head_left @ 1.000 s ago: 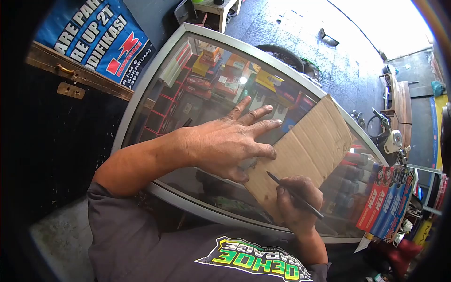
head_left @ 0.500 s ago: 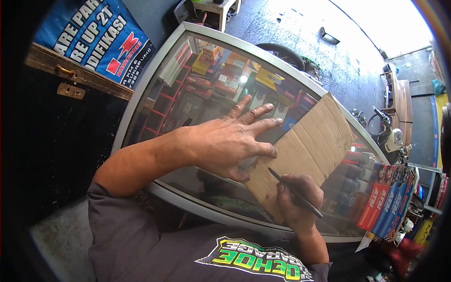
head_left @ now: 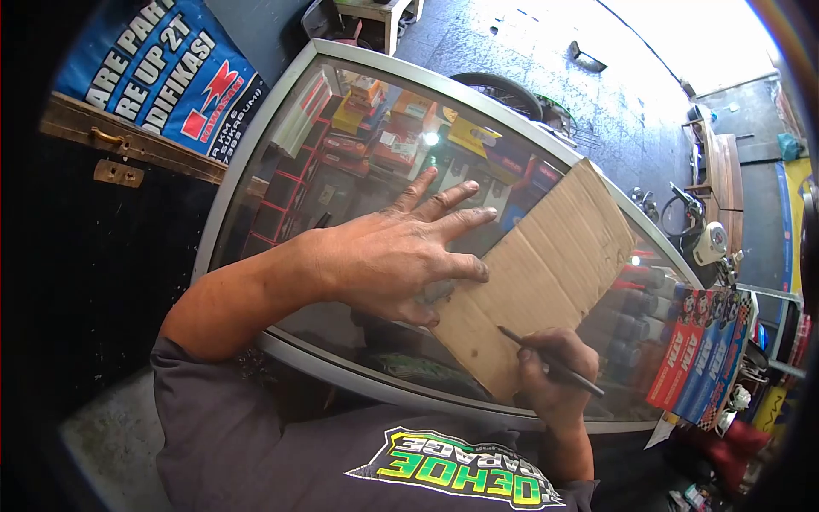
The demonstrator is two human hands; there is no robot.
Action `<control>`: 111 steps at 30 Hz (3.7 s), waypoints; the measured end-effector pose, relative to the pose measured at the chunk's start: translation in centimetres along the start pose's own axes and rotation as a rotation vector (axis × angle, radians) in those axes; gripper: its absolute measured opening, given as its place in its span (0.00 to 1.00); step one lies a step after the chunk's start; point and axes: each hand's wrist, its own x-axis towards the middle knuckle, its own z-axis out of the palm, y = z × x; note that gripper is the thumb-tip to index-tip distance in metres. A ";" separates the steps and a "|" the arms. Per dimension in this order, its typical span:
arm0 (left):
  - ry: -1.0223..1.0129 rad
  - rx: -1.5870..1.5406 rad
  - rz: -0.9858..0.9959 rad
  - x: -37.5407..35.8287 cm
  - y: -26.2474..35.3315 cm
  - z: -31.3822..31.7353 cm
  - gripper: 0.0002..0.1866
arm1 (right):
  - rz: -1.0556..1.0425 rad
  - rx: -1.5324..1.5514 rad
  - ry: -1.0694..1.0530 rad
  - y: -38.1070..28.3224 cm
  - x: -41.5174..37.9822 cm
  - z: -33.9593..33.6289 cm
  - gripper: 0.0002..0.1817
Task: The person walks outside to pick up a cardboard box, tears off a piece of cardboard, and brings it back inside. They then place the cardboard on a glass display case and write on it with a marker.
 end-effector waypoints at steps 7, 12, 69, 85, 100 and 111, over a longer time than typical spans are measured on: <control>-0.027 -0.005 -0.016 0.2 0.1 -0.5 0.35 | 0.099 0.039 -0.004 0.6 -2.8 -1.5 0.06; -0.028 0.001 -0.020 0.3 0.2 -0.5 0.36 | 0.090 0.045 -0.046 0.4 -3.4 -1.8 0.06; -0.008 0.039 -0.037 0.2 0.3 -0.7 0.40 | 0.018 0.094 0.030 1.0 3.1 -1.3 0.08; -0.039 0.028 -0.058 0.3 0.4 -0.8 0.41 | 0.070 -0.033 0.027 1.4 1.0 -3.9 0.06; -0.044 0.023 -0.057 0.2 0.2 -0.8 0.42 | 0.094 -0.022 0.045 1.4 2.7 -3.3 0.07; -0.063 0.020 -0.057 0.4 0.3 -1.2 0.41 | -0.056 0.068 0.001 1.3 5.2 -1.8 0.07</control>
